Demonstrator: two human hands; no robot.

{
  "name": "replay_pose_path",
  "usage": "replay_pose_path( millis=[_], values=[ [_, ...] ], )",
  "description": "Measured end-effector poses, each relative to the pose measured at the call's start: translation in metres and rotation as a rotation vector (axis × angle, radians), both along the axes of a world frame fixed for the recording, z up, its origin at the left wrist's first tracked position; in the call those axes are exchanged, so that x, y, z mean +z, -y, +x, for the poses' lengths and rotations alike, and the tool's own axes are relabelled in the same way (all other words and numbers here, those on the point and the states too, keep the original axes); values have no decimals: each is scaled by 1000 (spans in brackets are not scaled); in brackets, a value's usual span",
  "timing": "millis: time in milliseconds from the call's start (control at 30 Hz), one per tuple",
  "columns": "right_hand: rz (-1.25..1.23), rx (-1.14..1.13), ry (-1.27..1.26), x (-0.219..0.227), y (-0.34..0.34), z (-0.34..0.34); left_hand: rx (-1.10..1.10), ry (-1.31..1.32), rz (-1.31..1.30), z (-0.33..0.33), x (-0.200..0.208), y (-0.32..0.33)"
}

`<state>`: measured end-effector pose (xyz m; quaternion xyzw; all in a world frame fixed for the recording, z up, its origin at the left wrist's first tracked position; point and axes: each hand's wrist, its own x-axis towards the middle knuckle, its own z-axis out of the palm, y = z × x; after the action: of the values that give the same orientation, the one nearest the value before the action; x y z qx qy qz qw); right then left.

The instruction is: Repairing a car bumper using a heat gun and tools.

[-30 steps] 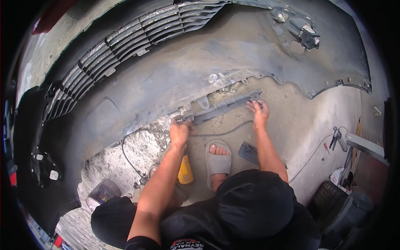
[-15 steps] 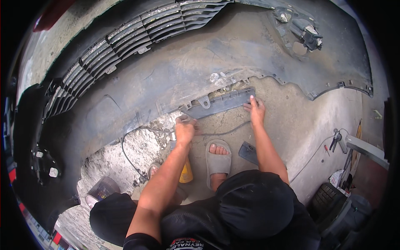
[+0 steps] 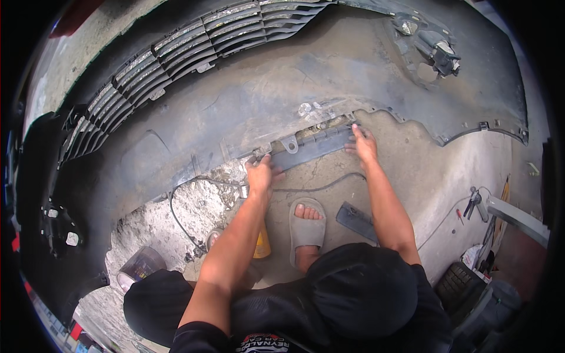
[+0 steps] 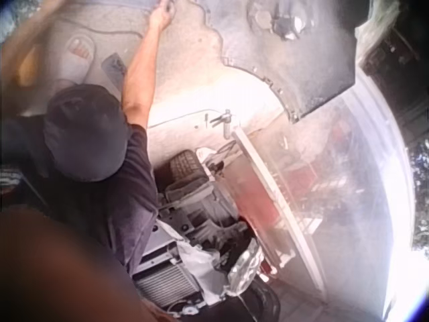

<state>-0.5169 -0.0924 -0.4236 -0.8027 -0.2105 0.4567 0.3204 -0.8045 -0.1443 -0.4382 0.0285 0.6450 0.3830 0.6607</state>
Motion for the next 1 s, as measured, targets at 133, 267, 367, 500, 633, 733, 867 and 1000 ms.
replay_pose_path(
  millis=[133,267,367,500,633,733,867,1000],
  values=[
    [-108,14,-16,4,-3,2,26,19,-48,0,5,-1],
    [-77,21,-52,2,-3,10,36,-6,-57,2,7,0],
    [23,-79,-121,-1,1,11,27,-4,-82,-2,8,0],
    [202,-167,-201,-1,20,15,16,38,-36,-3,10,6],
    [347,-296,-352,-9,41,23,-4,12,17,2,16,15],
    [393,-332,-443,-13,50,28,55,14,37,5,21,16],
    [409,-400,-581,-17,54,27,35,33,69,1,20,15],
    [420,-393,-594,-12,51,16,39,17,135,-2,13,18]
  ],
)
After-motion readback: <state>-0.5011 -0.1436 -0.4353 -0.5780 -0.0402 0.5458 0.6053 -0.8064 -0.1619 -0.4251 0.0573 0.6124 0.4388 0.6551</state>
